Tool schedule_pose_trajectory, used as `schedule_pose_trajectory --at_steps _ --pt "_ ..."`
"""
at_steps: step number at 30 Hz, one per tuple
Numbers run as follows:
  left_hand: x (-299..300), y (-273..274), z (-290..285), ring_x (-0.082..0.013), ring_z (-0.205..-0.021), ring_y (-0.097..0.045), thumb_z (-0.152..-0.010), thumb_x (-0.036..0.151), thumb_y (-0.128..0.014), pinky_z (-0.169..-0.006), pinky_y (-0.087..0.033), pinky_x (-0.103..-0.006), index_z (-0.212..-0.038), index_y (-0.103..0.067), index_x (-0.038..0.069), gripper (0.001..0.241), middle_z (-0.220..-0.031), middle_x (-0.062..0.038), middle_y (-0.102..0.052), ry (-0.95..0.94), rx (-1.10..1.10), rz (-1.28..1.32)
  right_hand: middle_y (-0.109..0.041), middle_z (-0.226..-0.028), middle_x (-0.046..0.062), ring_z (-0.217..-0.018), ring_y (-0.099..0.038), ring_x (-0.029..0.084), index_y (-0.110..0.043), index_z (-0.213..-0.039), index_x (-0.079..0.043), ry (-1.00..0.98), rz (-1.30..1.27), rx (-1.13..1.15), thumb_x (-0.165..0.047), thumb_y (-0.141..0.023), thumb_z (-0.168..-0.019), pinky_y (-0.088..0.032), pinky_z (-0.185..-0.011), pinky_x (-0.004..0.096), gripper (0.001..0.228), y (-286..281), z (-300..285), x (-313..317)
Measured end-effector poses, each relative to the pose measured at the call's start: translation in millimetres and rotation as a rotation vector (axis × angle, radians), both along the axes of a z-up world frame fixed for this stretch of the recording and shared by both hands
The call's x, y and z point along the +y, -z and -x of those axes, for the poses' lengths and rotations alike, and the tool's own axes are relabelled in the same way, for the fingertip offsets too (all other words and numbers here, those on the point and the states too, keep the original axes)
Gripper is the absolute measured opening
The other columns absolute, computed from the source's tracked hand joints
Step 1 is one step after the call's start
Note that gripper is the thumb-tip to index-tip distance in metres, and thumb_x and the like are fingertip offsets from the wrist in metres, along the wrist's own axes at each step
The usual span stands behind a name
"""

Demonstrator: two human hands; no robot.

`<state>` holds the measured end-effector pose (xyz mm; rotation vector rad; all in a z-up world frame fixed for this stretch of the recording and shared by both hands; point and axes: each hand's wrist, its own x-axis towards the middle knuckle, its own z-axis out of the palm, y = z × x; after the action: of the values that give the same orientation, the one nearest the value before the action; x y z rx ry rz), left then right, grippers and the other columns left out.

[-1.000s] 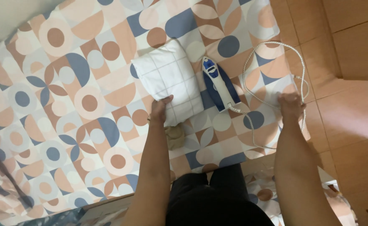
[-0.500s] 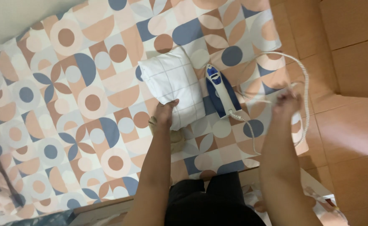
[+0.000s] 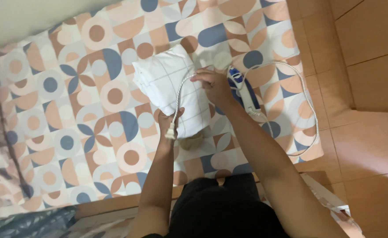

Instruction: Folding a white cloth, ironing the surface of a bedsheet, and placing the folded cloth into a wardrobe.

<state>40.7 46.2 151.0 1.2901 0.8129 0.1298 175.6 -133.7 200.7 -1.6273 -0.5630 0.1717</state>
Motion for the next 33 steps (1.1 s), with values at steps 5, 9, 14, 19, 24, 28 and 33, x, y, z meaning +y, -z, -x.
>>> schedule_pose_trajectory --at_steps 5,9,14,19,24,28,33 --pt "17.8 -44.3 56.9 -0.0201 -0.104 -0.066 -0.077 -0.01 -0.076 -0.092 -0.054 -0.0345 -0.129 -0.061 -0.003 0.055 -0.117 -0.01 -0.07 -0.012 -0.068 0.067 -0.073 -0.11 0.005 -0.071 -0.059 0.009 -0.077 -0.107 -0.004 -0.047 -0.122 0.206 0.01 -0.058 -0.093 -0.051 -0.063 0.025 0.028 26.2 30.5 0.8" --pt "29.6 -57.6 84.6 -0.0228 -0.109 -0.067 -0.076 -0.006 -0.077 -0.096 -0.051 -0.0342 -0.129 -0.065 -0.006 0.054 -0.12 -0.013 -0.072 0.028 0.033 0.113 -0.067 -0.083 0.012 -0.062 -0.06 0.011 -0.075 -0.117 -0.003 0.229 -0.16 0.549 -0.006 -0.063 -0.106 -0.05 -0.058 0.025 0.016 -34.9 17.3 6.6" --pt "16.6 -70.1 101.0 -0.0243 -0.111 -0.067 -0.076 -0.004 -0.078 -0.098 -0.05 -0.0338 -0.13 -0.059 -0.005 0.057 -0.12 -0.015 -0.072 -0.004 0.019 0.135 -0.064 -0.132 0.019 -0.103 -0.06 0.026 -0.073 -0.13 -0.004 0.294 0.199 -0.11 -0.004 -0.064 -0.098 -0.053 -0.089 0.035 0.032 8.0 -13.9 -12.2" --pt "9.6 -82.2 105.4 -0.031 -0.108 -0.068 -0.076 -0.003 -0.078 -0.096 -0.053 -0.0403 -0.133 -0.06 -0.01 0.06 -0.121 -0.02 -0.07 0.033 0.032 0.286 -0.045 -0.157 0.019 -0.142 -0.048 0.035 -0.053 -0.148 -0.01 0.166 0.478 0.114 -0.034 -0.07 -0.096 -0.041 -0.117 0.046 0.059 9.0 59.8 -43.9" --pt "4.4 -107.7 96.9 -0.0352 -0.115 -0.066 -0.077 0.0 -0.079 -0.098 -0.055 -0.0487 -0.141 -0.051 -0.009 0.07 -0.127 -0.021 -0.066 0.3 -0.026 0.514 -0.045 -0.161 0.013 -0.145 -0.046 0.031 -0.033 -0.161 -0.008 -0.078 -0.442 1.267 -0.065 -0.062 -0.09 -0.04 -0.117 0.046 0.096 47.9 143.8 -84.2" --pt "-8.3 -97.4 82.5 -0.0336 -0.119 -0.063 -0.071 0.001 -0.08 -0.101 -0.055 -0.0462 -0.146 -0.036 0.004 0.086 -0.13 -0.017 -0.063 0.495 0.024 0.46 -0.053 -0.152 0.027 -0.136 -0.056 0.042 -0.039 -0.156 0.004 -0.068 -0.914 1.196 -0.058 -0.073 -0.088 -0.051 -0.11 0.053 0.098 11.5 162.4 -100.5" --pt "-15.5 -45.0 74.2 -0.0326 -0.13 -0.059 -0.081 0.017 -0.087 -0.11 -0.05 -0.043 -0.15 -0.041 -0.003 0.086 -0.142 -0.021 -0.06 0.744 0.024 0.48 -0.066 -0.132 0.019 -0.118 -0.067 0.032 -0.05 -0.144 0.003 0.24 -0.43 0.944 -0.002 -0.075 -0.083 -0.06 -0.096 0.043 0.067 -55.4 176.5 -114.5"
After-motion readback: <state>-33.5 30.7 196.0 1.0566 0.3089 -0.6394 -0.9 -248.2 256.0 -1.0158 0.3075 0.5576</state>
